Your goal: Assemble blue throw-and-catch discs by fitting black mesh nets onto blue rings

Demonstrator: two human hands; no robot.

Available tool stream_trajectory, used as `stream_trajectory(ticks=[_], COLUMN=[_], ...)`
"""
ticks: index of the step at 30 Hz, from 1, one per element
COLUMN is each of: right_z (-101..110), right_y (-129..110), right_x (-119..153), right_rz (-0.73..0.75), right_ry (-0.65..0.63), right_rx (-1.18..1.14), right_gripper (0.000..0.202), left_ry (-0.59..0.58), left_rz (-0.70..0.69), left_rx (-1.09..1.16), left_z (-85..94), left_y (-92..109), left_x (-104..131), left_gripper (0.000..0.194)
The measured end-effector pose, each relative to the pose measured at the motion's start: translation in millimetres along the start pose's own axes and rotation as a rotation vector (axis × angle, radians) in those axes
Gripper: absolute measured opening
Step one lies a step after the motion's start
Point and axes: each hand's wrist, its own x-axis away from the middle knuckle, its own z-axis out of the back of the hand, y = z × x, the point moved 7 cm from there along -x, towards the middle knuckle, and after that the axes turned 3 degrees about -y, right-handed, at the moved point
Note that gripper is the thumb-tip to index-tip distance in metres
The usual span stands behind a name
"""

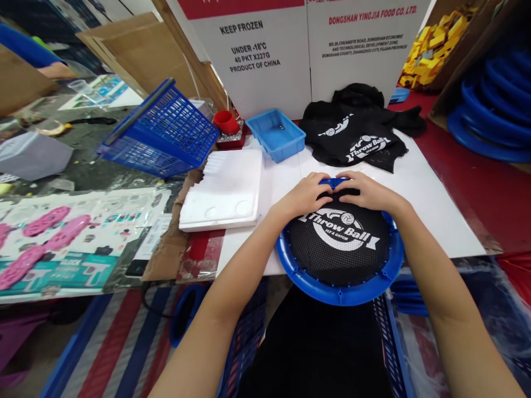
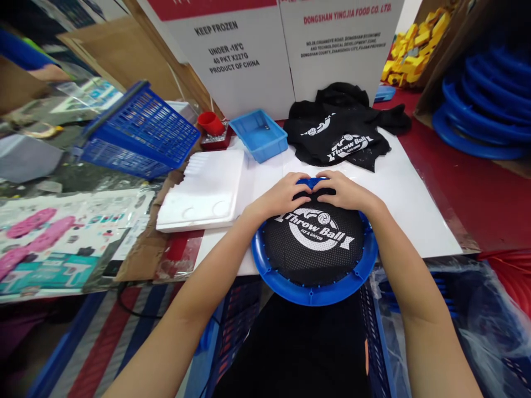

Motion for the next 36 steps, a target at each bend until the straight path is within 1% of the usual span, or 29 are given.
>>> stream_trajectory(ticks=[2, 4, 6, 8, 10, 13, 16, 20, 23, 27, 30, 34, 36], right_z=[-4, -8, -12, -13, -12, -7, -3, 0, -1, -3, -5, -6, -6], right_y=[0, -2, -6, -11, -15, -16, -13, -2, 1, 1, 2, 4, 5], right_x=[0, -1, -3, -4, -6, -8, -8, -9, -12, -17, -19, -19, -19], right_rz=[0.003, 0.017, 0.032, 0.041, 0.031, -0.002, -0.045, -0.154, -0.161, -0.141, -0.146, -0.154, -0.158], right_ry=[-0.015, -0.033, -0.055, -0.063, -0.038, 0.036, 0.120, 0.214, 0.215, 0.190, 0.172, 0.184, 0.190], right_rx=[0.023, 0.047, 0.045, -0.004, -0.072, -0.149, -0.192, -0.238, -0.232, -0.148, -0.107, -0.080, -0.072], right_gripper=[0.029, 0.029, 0.026, 0.020, 0.016, 0.018, 0.019, 0.017, 0.016, 0.017, 0.015, 0.015, 0.015], left_ry=[0.002, 0.002, -0.013, -0.020, 0.007, 0.068, 0.100, 0.173, 0.187, 0.191, 0.223, 0.277, 0.286], left_rz=[0.019, 0.044, 0.062, 0.079, 0.108, 0.189, 0.264, 0.316, 0.330, 0.341, 0.352, 0.362, 0.366], left_rx=[0.014, 0.023, 0.036, 0.079, 0.159, 0.341, 0.520, 0.614, 0.667, 0.771, 0.784, 0.676, 0.632], left_z=[1.7, 4.4, 5.9, 7.0, 9.2, 10.9, 7.4, 3.7, 0.8, -0.5, 0.2, -0.1, -1.2], left_y=[1, 2, 4, 5, 1, -11, -24, -34, -37, -41, -45, -46, -45], left_x=[1, 0, 0, 0, 0, 2, 2, 1, 0, 1, 2, 1, 0], left_gripper=[0.012, 0.012, 0.016, 0.020, 0.019, 0.012, 0.015, 0.015, 0.018, 0.020, 0.020, 0.020, 0.018])
